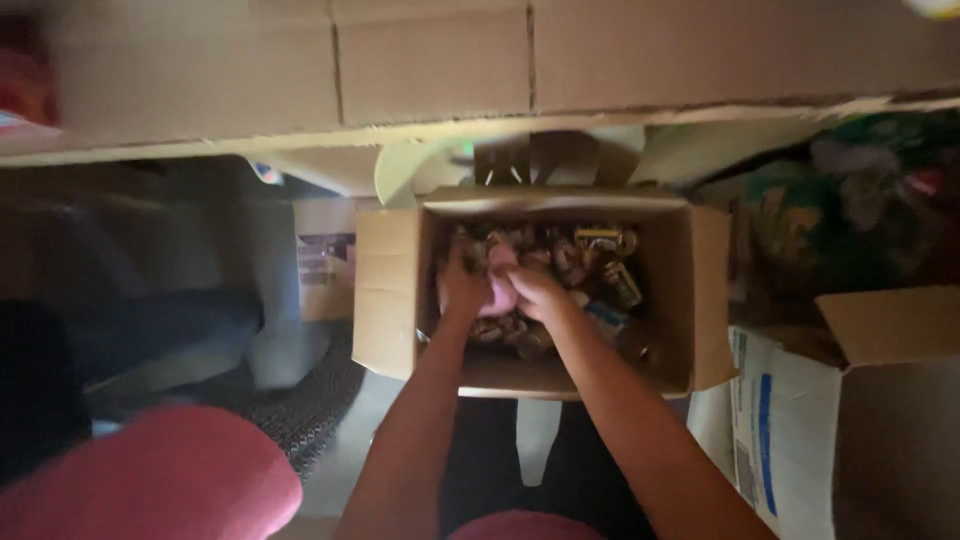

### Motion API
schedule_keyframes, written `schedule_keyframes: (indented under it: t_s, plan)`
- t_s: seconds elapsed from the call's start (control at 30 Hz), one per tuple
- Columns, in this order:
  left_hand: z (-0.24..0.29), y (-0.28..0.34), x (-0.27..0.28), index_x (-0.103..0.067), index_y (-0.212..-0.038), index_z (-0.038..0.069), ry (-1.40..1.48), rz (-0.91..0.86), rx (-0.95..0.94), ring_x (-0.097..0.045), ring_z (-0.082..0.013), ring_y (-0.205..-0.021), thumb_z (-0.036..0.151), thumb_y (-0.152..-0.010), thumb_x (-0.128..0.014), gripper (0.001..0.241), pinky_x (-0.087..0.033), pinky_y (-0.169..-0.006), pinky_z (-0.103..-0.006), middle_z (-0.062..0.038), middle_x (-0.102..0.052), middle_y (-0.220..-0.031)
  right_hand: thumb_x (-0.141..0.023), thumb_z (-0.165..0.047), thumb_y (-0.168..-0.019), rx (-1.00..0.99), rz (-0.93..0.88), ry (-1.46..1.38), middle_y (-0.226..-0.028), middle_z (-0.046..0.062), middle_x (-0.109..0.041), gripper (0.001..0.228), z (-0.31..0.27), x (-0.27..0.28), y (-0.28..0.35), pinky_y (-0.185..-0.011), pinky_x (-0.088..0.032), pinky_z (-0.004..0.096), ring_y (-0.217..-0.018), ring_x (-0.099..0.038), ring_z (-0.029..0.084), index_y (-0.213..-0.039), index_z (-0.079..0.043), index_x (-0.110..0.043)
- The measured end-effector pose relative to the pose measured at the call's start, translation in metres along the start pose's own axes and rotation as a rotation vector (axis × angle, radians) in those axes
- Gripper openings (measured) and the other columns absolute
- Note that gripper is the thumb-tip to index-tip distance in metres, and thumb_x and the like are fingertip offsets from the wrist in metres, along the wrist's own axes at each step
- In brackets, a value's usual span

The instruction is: Cleaning and organizing canned goods onto a grocery store shelf.

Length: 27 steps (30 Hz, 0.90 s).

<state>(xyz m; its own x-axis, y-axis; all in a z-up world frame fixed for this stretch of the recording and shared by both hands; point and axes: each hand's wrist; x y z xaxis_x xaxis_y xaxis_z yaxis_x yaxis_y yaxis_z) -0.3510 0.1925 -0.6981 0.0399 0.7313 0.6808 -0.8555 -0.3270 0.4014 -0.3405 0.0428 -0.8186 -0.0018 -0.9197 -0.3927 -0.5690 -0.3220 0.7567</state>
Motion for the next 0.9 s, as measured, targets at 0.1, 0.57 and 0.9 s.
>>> schedule_keyframes:
  t_s: [0.1, 0.57, 0.9]
  plan:
    - [0.011, 0.018, 0.022, -0.052, -0.134, 0.021, 0.109, 0.097, -0.149, -0.067, -0.0432, -0.104, 0.019, -0.079, -0.078, 0.06, -0.054, -0.087, -0.0523, -0.018, -0.07, -0.115, -0.064, -0.021, -0.096, 0.058, 0.072, 0.1, -0.102, 0.013, -0.073, 0.026, -0.067, -0.033, 0.088, -0.083, -0.06, 0.034, -0.088, -0.071, 0.018, -0.116, -0.004, -0.067]
    - [0.2, 0.143, 0.132, -0.053, -0.129, 0.014, 1.087, -0.583, -0.266, -0.066, -0.015, -0.101, 0.021, -0.098, -0.064, 0.033, -0.057, -0.081, -0.033, -0.002, -0.066, -0.118, -0.055, -0.044, -0.1, 0.411, -0.067, 0.022, -0.11, 0.006, -0.074, 0.045, -0.228, -0.072, 0.301, -0.07, -0.054, 0.038, -0.09, -0.069, 0.023, -0.129, -0.012, -0.067]
    - [0.267, 0.159, 0.142, -0.056, -0.13, 0.016, 1.384, -0.755, -0.039, -0.069, -0.0203, -0.096, 0.047, -0.096, -0.063, 0.046, -0.059, -0.079, -0.0378, -0.004, -0.069, -0.108, -0.054, -0.026, -0.108, 1.297, 0.161, 0.501, -0.135, 0.011, -0.063, 0.044, -0.243, -0.087, 0.362, -0.103, -0.051, 0.034, -0.121, -0.063, 0.022, -0.146, -0.002, -0.053]
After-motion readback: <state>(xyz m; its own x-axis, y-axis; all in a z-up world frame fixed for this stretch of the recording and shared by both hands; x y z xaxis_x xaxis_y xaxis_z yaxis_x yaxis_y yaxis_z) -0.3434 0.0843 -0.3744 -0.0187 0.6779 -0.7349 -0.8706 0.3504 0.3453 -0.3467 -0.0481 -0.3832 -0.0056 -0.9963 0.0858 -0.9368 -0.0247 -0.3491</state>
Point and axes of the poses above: each hand's wrist, its own y-axis away from the middle knuckle, its own x-axis out of the back of the hand, z = x × y
